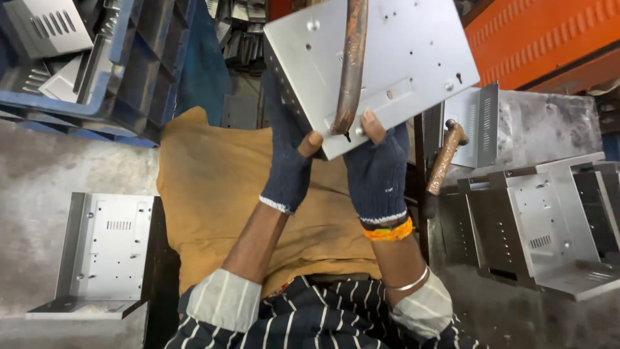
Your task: The recorder is using a spot welding machine to assemble pre-cut and bent metal components into metal boxes or enclosures.
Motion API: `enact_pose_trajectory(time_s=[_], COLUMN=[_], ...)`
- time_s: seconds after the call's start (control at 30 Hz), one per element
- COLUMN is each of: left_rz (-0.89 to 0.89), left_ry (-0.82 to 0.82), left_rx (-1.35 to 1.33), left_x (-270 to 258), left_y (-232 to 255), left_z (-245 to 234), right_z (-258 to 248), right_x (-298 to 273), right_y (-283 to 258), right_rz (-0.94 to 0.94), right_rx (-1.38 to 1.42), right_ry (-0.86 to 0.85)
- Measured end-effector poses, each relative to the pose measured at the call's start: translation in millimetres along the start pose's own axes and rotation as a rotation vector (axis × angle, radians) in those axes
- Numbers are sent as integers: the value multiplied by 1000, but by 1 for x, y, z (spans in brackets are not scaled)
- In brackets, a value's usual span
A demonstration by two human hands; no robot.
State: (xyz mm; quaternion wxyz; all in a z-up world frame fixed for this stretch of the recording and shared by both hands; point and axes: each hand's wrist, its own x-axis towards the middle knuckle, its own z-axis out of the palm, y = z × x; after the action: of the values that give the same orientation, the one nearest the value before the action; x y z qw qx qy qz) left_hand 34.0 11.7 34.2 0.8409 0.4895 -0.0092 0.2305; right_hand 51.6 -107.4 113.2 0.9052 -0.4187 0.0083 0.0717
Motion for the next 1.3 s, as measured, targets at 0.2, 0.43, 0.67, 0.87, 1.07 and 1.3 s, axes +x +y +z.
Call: enact_pose_trajectory(time_s=[0.2,0.43,0.67,0.87,1.07,1.3], left_rz=[25,-24,31,28,-23,41], left_ry=[-14,-19,-5,17,27,46], left_rx=[-17,-88,-111,-116,-126,71], left_x=[21,26,27,19,19,18], left_y=[-5,-6,-15,-5,-1,-28], left_z=[2,1,0,6,6,-12], right_z=[-5,-18,-41,-49,-5,-3], right_x=[21,31,31,29,21,10], right_y=[5,13,19,23,6,-8], right_rz=[-93,-112,-636,-453,-88,-166], right_rx=[27,26,-853,-629,-206,-73], right_ry=[-140,-130,-205,-172,49,-96])
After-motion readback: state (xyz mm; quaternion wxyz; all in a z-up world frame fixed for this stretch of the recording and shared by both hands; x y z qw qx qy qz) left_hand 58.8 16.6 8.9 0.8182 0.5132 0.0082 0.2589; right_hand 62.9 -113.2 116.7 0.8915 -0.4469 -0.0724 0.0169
